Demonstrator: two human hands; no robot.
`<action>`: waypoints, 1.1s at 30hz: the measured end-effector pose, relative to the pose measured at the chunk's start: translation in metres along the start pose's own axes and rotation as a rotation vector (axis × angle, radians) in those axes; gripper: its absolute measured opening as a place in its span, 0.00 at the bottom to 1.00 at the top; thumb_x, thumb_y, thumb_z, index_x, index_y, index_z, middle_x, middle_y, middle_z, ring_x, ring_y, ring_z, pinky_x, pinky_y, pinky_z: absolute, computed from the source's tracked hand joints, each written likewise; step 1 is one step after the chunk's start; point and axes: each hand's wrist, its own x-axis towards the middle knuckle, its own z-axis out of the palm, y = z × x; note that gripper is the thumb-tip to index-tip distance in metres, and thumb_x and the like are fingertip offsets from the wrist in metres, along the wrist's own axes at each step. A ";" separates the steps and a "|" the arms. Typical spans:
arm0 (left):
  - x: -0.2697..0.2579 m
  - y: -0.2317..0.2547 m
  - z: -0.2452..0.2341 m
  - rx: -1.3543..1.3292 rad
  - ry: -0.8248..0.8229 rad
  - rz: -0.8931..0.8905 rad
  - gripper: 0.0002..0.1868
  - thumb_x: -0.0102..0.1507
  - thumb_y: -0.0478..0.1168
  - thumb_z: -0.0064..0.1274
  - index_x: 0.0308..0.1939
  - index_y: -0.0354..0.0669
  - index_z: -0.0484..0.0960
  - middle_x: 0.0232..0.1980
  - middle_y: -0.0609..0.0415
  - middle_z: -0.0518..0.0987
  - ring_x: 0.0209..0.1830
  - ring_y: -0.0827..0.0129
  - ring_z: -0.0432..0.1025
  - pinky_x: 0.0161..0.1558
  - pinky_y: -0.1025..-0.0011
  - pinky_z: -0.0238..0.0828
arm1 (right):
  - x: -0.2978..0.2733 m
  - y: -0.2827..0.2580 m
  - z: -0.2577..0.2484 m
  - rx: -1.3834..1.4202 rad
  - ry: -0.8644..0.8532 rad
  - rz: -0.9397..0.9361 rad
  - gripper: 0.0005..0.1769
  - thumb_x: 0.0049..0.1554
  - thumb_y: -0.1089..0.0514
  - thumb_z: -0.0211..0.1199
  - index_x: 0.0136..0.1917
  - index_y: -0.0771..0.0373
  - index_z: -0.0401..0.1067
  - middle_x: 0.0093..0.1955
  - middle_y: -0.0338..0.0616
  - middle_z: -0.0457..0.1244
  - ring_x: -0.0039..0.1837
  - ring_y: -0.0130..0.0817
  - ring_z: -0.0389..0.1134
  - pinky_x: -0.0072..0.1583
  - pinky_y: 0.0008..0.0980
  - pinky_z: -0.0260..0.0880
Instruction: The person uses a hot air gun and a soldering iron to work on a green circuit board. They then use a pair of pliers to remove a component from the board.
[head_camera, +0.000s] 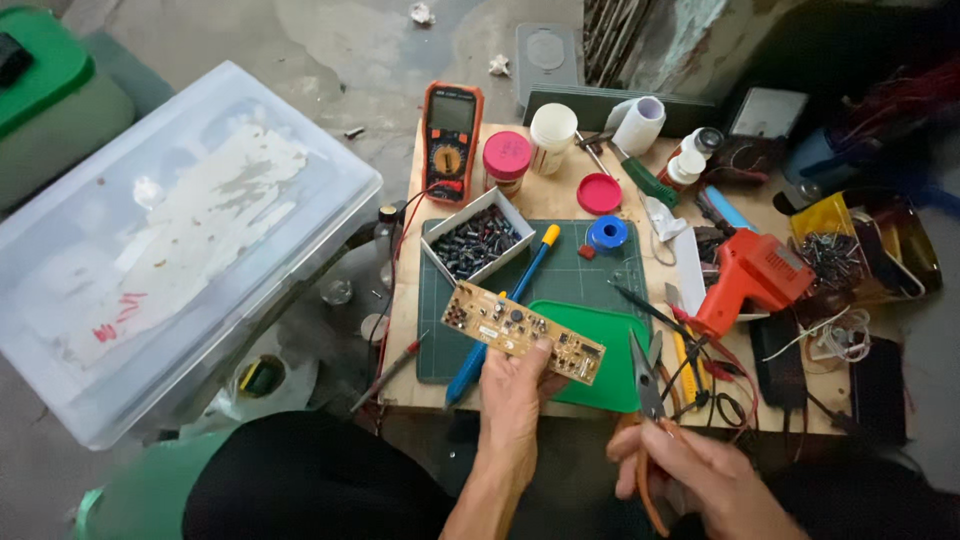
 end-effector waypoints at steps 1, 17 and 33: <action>0.002 0.000 -0.005 -0.004 0.002 -0.001 0.28 0.69 0.42 0.56 0.74 0.49 0.74 0.61 0.50 0.89 0.59 0.59 0.84 0.57 0.54 0.81 | -0.003 -0.017 0.008 -0.005 0.000 0.002 0.30 0.69 0.52 0.58 0.58 0.84 0.87 0.41 0.74 0.74 0.39 0.53 0.69 0.41 0.43 0.64; 0.012 -0.005 -0.032 0.103 -0.207 0.080 0.33 0.69 0.47 0.55 0.78 0.48 0.72 0.64 0.52 0.86 0.61 0.63 0.80 0.65 0.59 0.80 | 0.019 -0.022 0.025 0.018 -0.233 0.231 0.24 0.67 0.57 0.59 0.62 0.84 0.77 0.45 0.80 0.74 0.26 0.49 0.64 0.27 0.37 0.61; 0.010 -0.008 -0.030 0.112 -0.233 0.145 0.30 0.70 0.47 0.57 0.76 0.45 0.78 0.58 0.53 0.88 0.53 0.68 0.81 0.56 0.62 0.78 | 0.016 -0.026 0.023 0.030 -0.302 0.105 0.25 0.71 0.55 0.55 0.53 0.85 0.78 0.36 0.77 0.71 0.21 0.44 0.58 0.24 0.34 0.54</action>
